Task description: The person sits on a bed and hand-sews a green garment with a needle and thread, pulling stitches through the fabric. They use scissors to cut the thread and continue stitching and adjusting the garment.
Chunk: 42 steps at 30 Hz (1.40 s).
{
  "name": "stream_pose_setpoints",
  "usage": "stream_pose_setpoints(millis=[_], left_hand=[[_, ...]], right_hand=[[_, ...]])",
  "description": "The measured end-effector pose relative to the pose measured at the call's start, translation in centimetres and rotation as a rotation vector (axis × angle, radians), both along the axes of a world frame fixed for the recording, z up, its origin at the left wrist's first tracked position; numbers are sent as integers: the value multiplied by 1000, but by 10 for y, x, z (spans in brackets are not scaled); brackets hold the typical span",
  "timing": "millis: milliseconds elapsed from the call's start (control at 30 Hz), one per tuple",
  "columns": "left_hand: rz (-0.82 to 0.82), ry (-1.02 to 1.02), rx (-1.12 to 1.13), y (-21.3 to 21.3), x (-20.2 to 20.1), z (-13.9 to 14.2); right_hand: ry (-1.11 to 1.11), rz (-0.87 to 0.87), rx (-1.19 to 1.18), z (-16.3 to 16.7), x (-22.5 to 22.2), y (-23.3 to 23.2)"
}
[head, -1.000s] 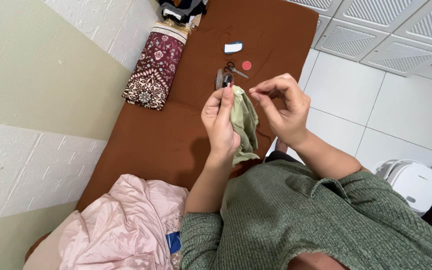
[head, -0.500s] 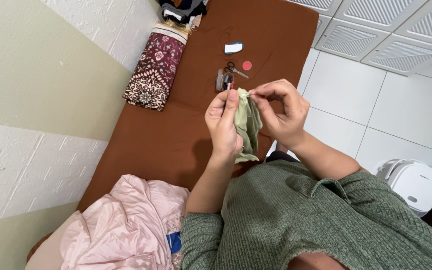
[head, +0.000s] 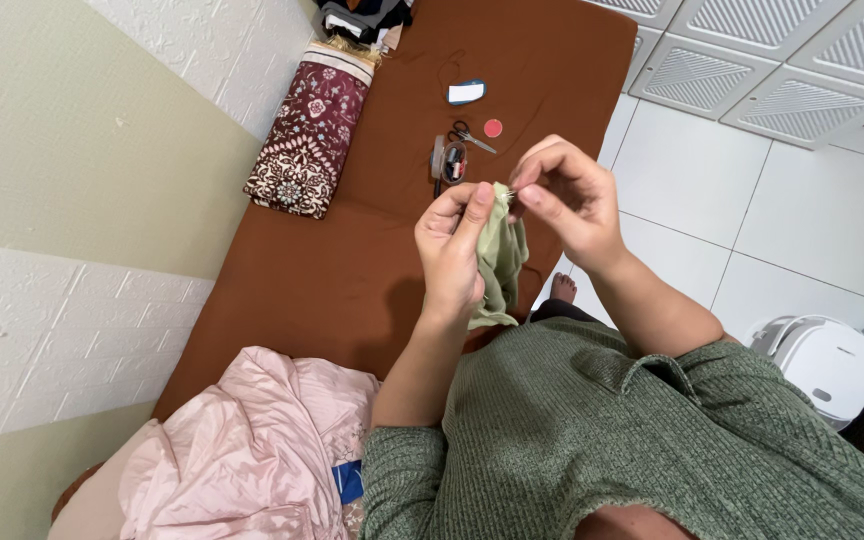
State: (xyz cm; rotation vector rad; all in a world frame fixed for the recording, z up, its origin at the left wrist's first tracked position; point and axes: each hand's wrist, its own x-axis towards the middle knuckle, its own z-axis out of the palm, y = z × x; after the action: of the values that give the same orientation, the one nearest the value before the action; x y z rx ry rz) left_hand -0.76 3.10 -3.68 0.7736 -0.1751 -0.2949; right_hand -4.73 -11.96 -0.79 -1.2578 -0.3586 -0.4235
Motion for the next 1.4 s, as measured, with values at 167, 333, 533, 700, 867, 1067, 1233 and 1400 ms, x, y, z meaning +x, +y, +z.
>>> stream_pose_setpoints(millis=[167,333,533,700,867,1067,1233,1400], left_hand=[[24,2,57,3,2,-5],[33,21,43,6,4,-10],[31,28,-19,13,5,-10],[-6,30,-36,15,4,-7],[0,43,-23,13,4,-8],[41,38,28,10,5,-20],[106,-3,49,9,18,-30],[99,55,48,3,20,-37]], right_hand=[[49,58,269,-1,2,-8],[128,131,568,-8,3,-29],[88,309,800,-23,-4,-67],[156,160,621,-36,-2,-72],[274,114,522,-54,-1,-64],[361,182,526,-75,-9,-72],[407,393,681,-85,-30,-73],[512,543,737,-88,-64,-36]])
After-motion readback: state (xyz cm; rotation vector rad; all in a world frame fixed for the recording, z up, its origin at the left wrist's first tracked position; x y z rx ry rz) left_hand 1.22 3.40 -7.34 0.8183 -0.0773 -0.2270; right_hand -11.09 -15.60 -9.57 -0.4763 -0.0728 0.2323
